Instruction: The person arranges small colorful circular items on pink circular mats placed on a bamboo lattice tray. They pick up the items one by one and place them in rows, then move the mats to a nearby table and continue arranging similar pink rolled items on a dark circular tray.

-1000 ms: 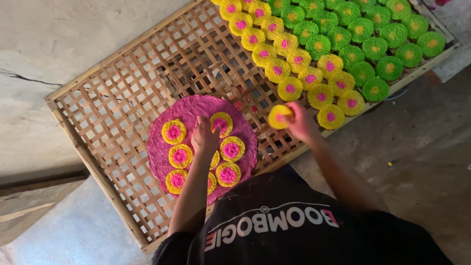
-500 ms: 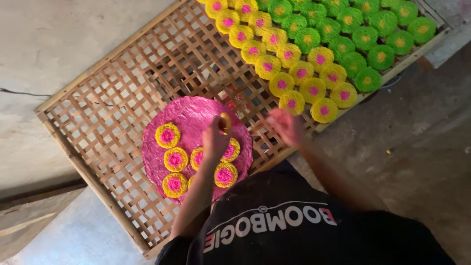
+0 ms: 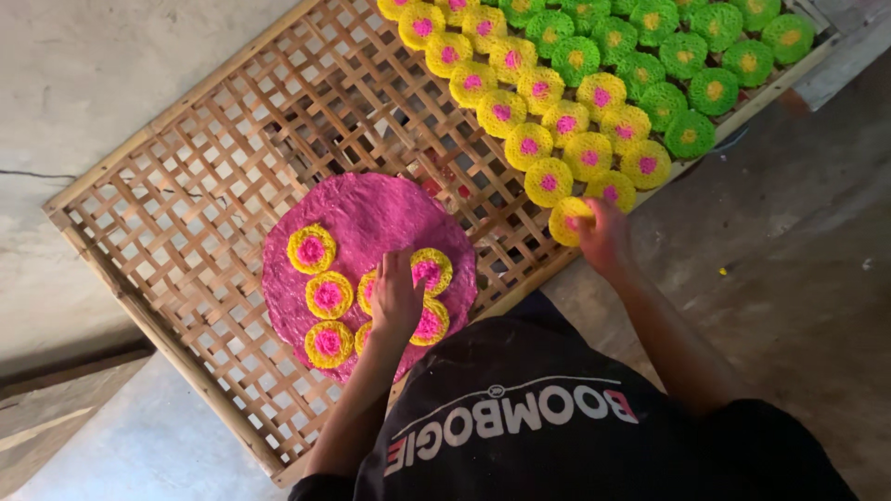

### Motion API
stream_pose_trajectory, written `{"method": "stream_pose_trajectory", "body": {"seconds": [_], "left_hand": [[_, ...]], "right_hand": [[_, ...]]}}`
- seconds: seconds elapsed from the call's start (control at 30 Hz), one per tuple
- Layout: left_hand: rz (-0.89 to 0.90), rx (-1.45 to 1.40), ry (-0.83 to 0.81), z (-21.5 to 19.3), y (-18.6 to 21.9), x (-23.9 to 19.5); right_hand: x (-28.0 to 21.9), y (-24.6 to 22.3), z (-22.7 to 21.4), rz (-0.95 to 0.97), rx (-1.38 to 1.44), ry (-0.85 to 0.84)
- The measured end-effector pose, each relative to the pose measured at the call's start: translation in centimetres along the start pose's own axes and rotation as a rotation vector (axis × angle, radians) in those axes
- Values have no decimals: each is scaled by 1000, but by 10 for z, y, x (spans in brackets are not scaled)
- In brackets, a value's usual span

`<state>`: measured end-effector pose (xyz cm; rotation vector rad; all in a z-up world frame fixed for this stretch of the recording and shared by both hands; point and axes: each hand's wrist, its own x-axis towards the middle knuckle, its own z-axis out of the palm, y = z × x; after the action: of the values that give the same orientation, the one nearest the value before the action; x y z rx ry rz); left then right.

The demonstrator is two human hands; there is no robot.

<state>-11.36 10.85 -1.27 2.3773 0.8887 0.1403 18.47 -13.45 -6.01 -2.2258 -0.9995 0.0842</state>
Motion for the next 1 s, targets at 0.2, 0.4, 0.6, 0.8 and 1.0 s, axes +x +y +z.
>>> {"method": "stream_pose_trajectory", "body": {"seconds": [0.2,0.4,0.6,0.8,1.0], "left_hand": [[-90,38,-10,21,-21,7],[22,-470,-109,45,30,10],[-210,-529,340,11,2,24],[-788,187,238,-54,-120,19],[-844,193,337,-28,-109,18]], "right_hand": [[-7,-34,-1,-247,-352,200],[-40,-56,86,895,1292,-794],[65,-31,111,825,1244,-841],[320,-35,196,280,707,-605],[479,-92,314,70,784,-634]]}}
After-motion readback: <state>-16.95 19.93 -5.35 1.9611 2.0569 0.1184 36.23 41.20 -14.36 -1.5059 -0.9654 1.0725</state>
